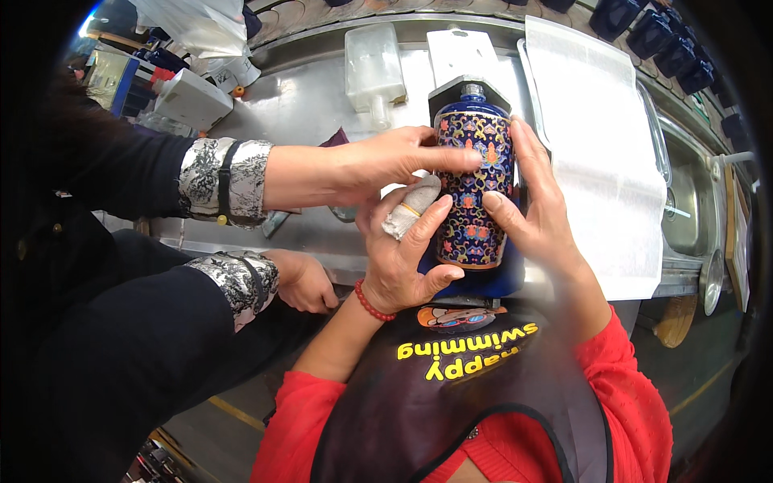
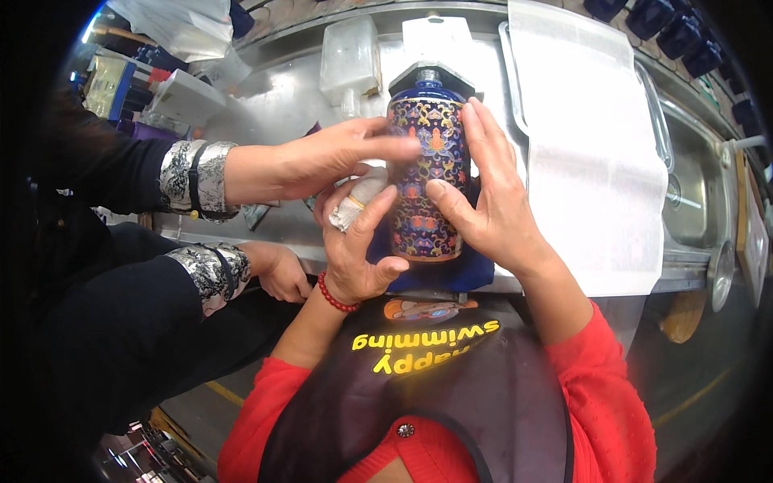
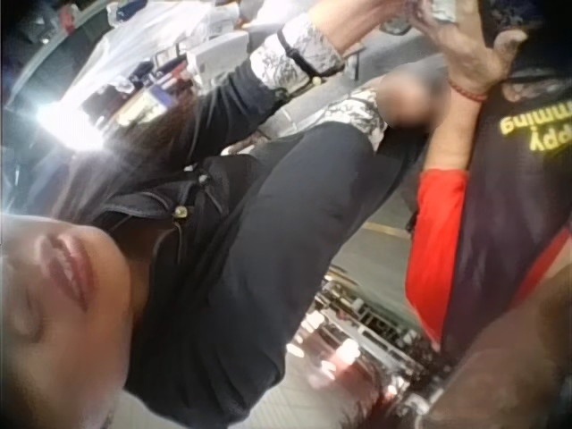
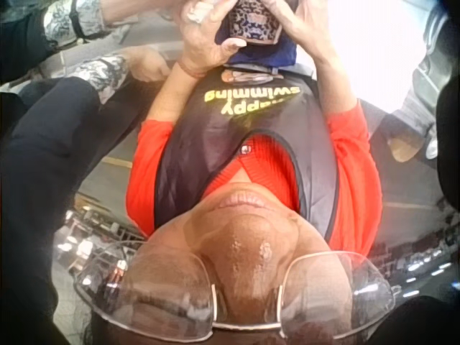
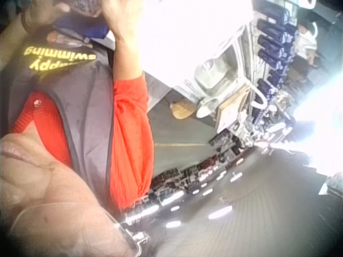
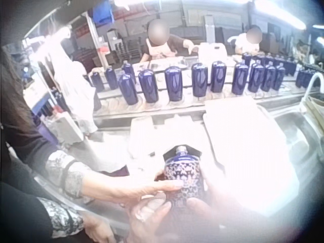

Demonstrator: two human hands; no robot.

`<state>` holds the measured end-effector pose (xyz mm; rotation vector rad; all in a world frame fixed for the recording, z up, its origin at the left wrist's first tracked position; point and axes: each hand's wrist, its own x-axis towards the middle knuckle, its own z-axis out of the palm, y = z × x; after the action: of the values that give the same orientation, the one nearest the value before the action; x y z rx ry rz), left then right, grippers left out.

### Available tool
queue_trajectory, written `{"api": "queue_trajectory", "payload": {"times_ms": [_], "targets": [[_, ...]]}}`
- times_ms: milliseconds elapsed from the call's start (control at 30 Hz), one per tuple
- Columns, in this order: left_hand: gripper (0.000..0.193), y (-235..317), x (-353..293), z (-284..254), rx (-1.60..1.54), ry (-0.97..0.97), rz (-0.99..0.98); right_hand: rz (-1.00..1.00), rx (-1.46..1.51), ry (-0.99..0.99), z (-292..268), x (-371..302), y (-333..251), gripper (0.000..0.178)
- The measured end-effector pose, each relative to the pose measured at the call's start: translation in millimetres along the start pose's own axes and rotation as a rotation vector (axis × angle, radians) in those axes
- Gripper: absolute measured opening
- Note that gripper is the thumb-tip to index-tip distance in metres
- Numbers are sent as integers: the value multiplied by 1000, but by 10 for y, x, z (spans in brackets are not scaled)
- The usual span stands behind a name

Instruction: The person applies a decorative sticker to a blue cylindrical bottle, smoothing it with a small black tool and rotating the bottle to cover all sides. They then place the finished bottle on a nearby rack and pick up another blue bottle to repeat the process.

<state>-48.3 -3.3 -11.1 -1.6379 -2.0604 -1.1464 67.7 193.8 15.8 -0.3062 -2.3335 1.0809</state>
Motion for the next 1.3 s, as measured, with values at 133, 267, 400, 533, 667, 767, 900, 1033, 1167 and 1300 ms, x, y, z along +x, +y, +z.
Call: {"api": "queue_trajectory", "payload": {"times_ms": [133, 267, 400, 533, 667, 767, 900, 1033, 1167, 1300], "targets": [[76, -6, 14, 0, -8, 2, 6, 12, 12, -1, 13, -17, 15, 81], [74, -3, 32, 3, -45, 12, 14, 21, 13, 10, 29, -23, 25, 81], [74, 10, 29, 1, -50, -12, 12, -2, 0, 16, 40, -18, 33, 82], [76, 6, 20, -6, -73, -37, 7, 3, 24, 18, 47, -11, 36, 82], [76, 2, 23, -8, -35, -19, 20, -4, 28, 24, 56, -7, 34, 83], [76, 7, 31, 0, -58, -14, 3, 5, 22, 33, 60, -5, 31, 82], [71, 10, 33, 8, -88, -4, 7, 24, 81, 41, 59, -4, 31, 81], [71, 9, 24, 5, -102, -33, 2, 33, 94, 35, 52, -3, 33, 78], [71, 15, 21, 10, -125, -31, -10, 40, 131, 37, 51, -5, 36, 75], [70, 23, 18, 5, -106, -40, -16, 28, 110, 48, 56, -8, 35, 74]]}}
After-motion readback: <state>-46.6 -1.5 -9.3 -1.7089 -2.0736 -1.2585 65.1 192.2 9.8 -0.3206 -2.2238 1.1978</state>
